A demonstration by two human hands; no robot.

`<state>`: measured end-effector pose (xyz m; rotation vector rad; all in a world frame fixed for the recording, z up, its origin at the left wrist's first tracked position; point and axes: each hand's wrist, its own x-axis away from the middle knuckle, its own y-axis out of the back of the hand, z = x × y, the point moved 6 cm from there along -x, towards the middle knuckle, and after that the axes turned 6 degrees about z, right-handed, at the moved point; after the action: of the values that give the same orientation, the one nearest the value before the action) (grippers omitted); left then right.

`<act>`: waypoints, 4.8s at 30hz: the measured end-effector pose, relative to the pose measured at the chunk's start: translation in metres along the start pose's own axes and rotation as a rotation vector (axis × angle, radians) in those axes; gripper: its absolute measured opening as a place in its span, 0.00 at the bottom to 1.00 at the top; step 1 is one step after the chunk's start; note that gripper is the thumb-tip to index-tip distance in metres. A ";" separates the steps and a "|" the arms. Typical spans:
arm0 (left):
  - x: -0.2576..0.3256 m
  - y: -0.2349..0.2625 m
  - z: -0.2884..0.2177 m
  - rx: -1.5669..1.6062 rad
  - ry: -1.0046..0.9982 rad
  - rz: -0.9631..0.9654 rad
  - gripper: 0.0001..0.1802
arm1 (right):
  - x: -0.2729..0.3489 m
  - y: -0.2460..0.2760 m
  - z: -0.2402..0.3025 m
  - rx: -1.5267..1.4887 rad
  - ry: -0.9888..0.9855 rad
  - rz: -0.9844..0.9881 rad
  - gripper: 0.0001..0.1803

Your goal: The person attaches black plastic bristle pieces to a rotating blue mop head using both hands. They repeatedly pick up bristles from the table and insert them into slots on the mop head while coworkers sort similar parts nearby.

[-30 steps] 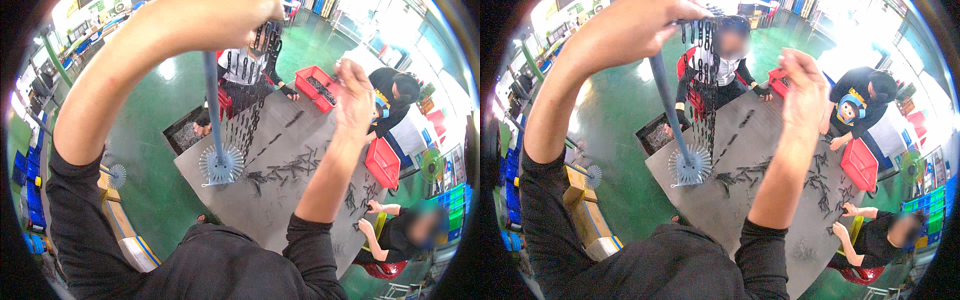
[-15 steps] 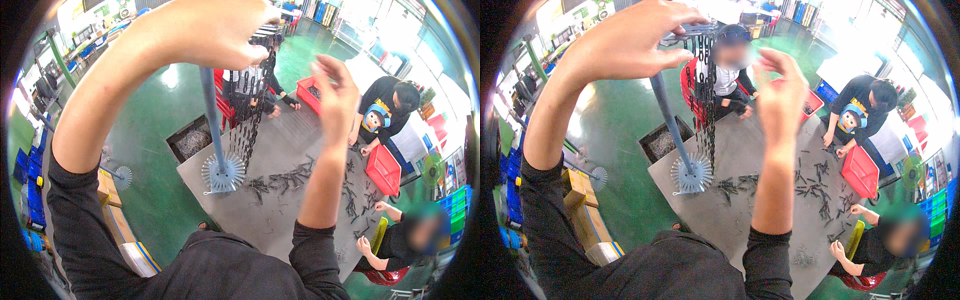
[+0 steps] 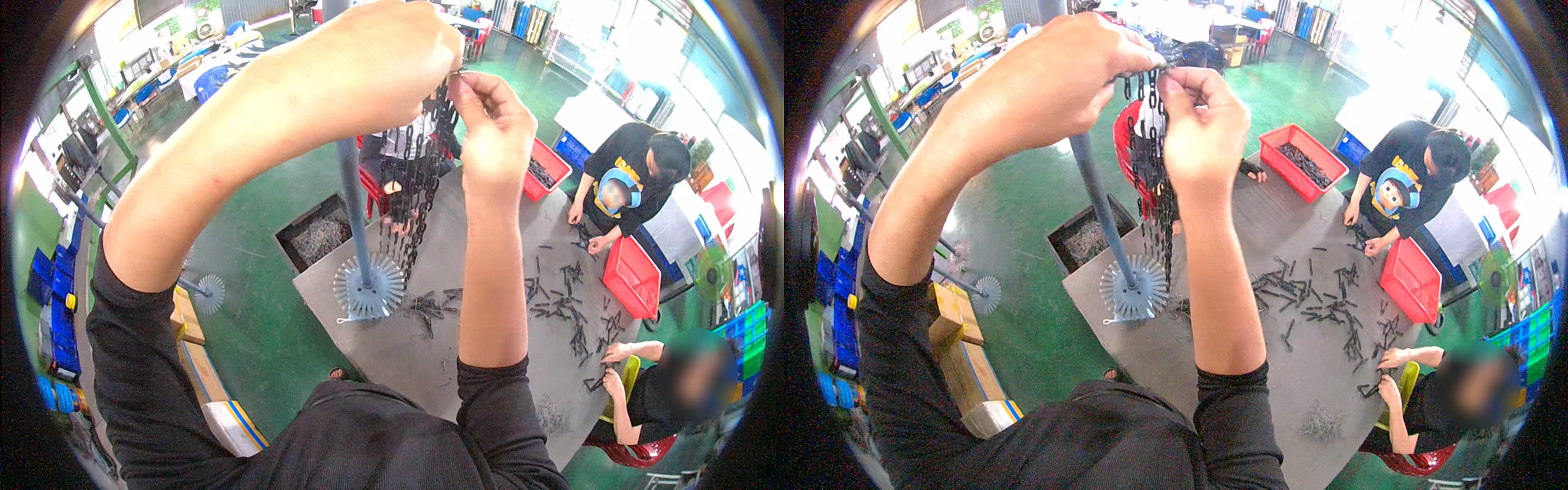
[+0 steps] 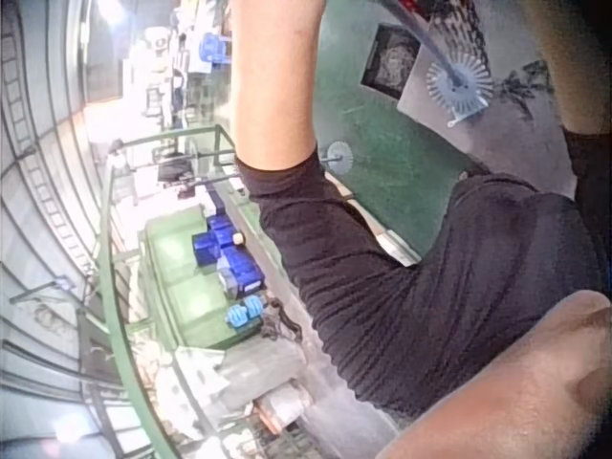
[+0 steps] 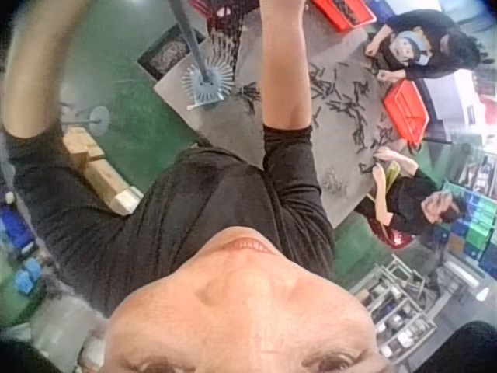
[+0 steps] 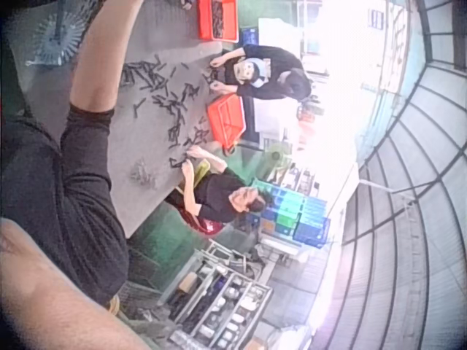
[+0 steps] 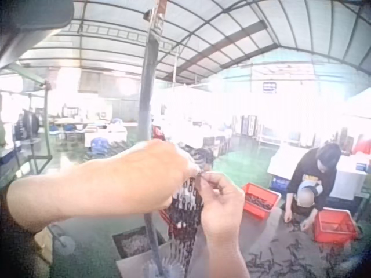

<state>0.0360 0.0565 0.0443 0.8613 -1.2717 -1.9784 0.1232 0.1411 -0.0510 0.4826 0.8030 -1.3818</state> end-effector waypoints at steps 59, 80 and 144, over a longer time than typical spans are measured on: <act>-0.010 0.021 -0.026 0.397 0.059 0.233 0.07 | 0.001 0.042 -0.013 -0.679 -0.137 0.384 0.09; 0.003 -0.005 0.022 0.142 -0.065 -0.156 0.24 | 0.009 0.024 0.021 0.350 0.161 0.003 0.09; -0.016 -0.027 0.007 0.037 0.038 -0.144 0.25 | 0.005 0.030 -0.010 -0.322 -0.087 -0.036 0.03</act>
<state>0.0358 0.0823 0.0252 1.0295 -1.2591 -2.0453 0.1500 0.1493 -0.0659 0.1577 0.9454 -1.2669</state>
